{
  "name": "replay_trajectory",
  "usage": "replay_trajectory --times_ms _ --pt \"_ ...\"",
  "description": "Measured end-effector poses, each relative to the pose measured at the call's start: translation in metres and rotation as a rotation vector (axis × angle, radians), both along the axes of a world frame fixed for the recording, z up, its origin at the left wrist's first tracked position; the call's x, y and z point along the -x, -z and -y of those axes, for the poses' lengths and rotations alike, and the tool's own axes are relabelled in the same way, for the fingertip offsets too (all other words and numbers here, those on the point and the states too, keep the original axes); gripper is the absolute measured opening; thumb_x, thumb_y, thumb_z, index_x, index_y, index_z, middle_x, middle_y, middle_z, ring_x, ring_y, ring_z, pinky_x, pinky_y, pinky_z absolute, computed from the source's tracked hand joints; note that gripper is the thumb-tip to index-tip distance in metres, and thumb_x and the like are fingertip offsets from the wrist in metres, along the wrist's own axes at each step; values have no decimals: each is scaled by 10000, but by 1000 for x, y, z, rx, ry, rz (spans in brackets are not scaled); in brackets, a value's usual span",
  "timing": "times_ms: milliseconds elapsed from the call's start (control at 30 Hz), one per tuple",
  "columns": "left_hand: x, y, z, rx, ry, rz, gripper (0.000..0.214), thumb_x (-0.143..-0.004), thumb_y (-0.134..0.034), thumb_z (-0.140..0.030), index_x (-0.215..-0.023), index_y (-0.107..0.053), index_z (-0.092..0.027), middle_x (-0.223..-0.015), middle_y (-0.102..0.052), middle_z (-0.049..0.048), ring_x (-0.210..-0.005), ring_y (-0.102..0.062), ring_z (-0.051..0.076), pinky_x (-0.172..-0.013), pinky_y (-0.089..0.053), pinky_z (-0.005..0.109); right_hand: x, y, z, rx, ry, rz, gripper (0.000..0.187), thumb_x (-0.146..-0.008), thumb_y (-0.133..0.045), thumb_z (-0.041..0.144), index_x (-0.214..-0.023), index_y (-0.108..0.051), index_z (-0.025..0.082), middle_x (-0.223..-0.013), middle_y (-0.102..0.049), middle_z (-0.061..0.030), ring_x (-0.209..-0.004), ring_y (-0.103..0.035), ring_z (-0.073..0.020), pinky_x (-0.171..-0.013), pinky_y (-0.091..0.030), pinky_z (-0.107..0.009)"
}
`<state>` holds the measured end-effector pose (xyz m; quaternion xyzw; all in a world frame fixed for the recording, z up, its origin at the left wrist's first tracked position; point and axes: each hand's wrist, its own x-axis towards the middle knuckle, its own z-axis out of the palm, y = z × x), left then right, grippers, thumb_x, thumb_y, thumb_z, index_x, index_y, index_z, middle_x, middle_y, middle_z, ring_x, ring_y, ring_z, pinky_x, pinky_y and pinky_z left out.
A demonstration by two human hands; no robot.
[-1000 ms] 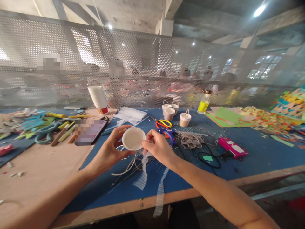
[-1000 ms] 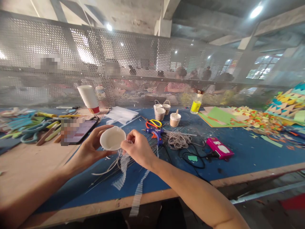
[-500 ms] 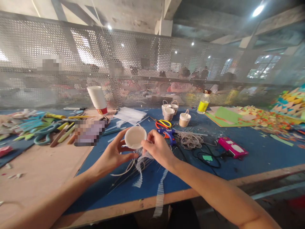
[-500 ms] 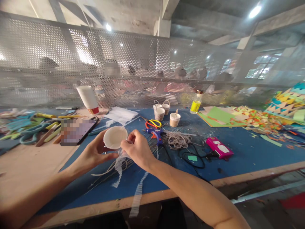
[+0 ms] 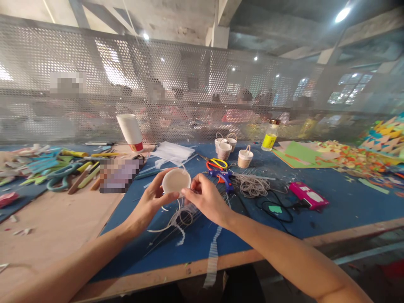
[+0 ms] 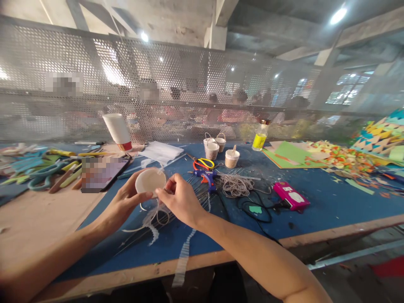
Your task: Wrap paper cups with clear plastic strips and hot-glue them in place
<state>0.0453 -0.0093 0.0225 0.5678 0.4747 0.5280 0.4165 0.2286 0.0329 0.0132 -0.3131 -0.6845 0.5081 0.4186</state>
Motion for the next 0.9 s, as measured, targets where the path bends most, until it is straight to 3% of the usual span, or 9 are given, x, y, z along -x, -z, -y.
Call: replay_trajectory --times_ms 167,300,533,733,900 --pt "4 2 -1 35 -4 109 590 -783 -789 -319 -1330 -568 -304 -1240 -663 19 -1140 -604 251 -956 -478 332 -1 -7 -2 142 -142 -115 335 -833 -731 380 -894 -432 242 -722 -657 48 -652 -700 -152 -706 -556 -301" --pt "7 0 -4 43 -31 141 588 -765 -803 -315 -1311 -590 -265 -1193 -685 36 -1101 -618 251 -931 -483 334 -5 -11 -5 178 -191 -70 330 -797 -754 283 -951 -468 226 -854 -658 37 -653 -721 -138 -690 -558 -280" --pt "11 -3 -6 51 -26 111 586 -764 -802 -330 -1310 -602 -252 -1192 -700 43 -1076 -632 246 -873 -496 315 -12 -12 -11 6 -100 104 258 -822 -684 191 -1043 -551 207 -952 -661 -3 -803 -709 -146 -772 -560 -287" --pt "13 -1 -7 48 3 89 516 -800 -774 -361 -1284 -622 -267 -1206 -682 46 -1095 -617 255 -892 -508 345 -16 -20 -5 -196 -26 97 99 -933 -578 255 -1024 -593 221 -958 -685 -5 -806 -674 -131 -800 -540 -282" --pt "10 -3 -5 57 39 87 489 -824 -754 -360 -1287 -623 -272 -1197 -670 56 -1137 -602 269 -904 -518 354 -15 -24 -3 -319 52 108 98 -958 -562 299 -988 -613 221 -915 -689 -12 -834 -656 -151 -804 -515 -292"
